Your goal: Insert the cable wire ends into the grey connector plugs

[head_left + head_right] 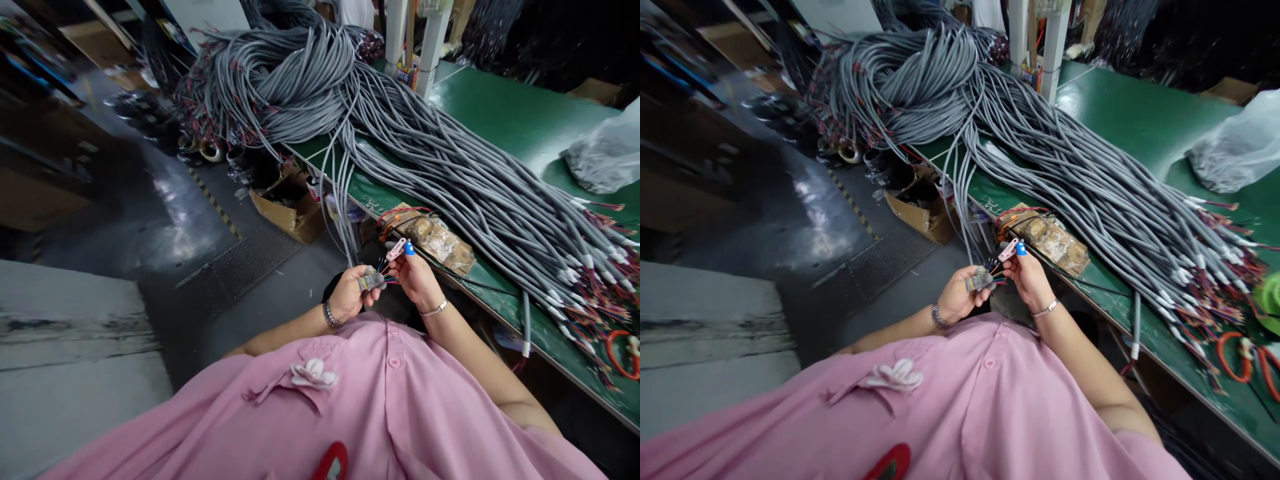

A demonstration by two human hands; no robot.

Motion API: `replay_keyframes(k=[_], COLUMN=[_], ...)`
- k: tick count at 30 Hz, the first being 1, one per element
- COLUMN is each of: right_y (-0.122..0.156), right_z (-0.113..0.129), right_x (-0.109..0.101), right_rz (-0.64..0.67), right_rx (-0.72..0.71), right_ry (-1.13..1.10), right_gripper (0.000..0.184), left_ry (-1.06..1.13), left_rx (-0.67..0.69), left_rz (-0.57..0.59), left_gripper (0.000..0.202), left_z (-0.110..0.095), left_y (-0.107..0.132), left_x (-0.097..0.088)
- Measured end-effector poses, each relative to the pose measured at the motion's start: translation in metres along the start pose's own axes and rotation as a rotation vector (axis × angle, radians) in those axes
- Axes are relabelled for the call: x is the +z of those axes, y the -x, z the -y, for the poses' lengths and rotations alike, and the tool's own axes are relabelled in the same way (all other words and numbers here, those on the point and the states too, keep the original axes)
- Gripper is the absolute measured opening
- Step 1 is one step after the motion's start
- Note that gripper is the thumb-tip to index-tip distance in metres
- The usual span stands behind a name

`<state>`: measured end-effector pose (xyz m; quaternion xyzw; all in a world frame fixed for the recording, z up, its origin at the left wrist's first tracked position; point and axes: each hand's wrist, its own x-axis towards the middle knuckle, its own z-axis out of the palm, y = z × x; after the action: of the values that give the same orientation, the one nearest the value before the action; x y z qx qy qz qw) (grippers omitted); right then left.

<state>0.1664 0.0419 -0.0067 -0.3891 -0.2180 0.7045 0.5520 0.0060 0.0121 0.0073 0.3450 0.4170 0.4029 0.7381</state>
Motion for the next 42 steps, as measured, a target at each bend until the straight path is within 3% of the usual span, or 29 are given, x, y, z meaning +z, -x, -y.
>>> replay_keyframes(k=[7, 12, 17, 25, 32, 38, 42], right_y=[0.0, -0.005, -0.011, -0.009, -0.003, 0.003, 0.003], right_z=[-0.008, -0.008, -0.006, -0.009, -0.005, 0.0, -0.001], right_x=[-0.002, 0.001, 0.006, 0.005, -0.001, 0.003, 0.003], right_rz=[-0.203, -0.055, -0.085, -0.041, 0.018, 0.01, 0.003], right_rx=[-0.307, -0.115, -0.089, -0.069, 0.061, -0.03, -0.052], right_ry=[0.261, 0.055, -0.104, -0.147, -0.117, -0.051, -0.034], right_gripper=[0.038, 0.043, 0.036, 0.038, 0.048, 0.034, 0.035], left_ry=[-0.003, -0.006, -0.025, -0.032, -0.025, 0.006, 0.025], left_rx=[0.056, 0.06, 0.051, 0.063, 0.063, 0.066, 0.067], left_rz=[0.016, 0.032, 0.035, 0.019, 0.007, -0.072, -0.071], left_gripper=[0.024, 0.023, 0.026, 0.024, 0.022, 0.027, 0.027], left_z=[-0.001, 0.001, 0.006, 0.009, 0.006, 0.002, 0.0], left_y=[-0.008, -0.012, -0.014, -0.017, -0.002, 0.002, -0.002], left_x=[0.002, 0.002, 0.004, 0.002, 0.002, 0.005, 0.008])
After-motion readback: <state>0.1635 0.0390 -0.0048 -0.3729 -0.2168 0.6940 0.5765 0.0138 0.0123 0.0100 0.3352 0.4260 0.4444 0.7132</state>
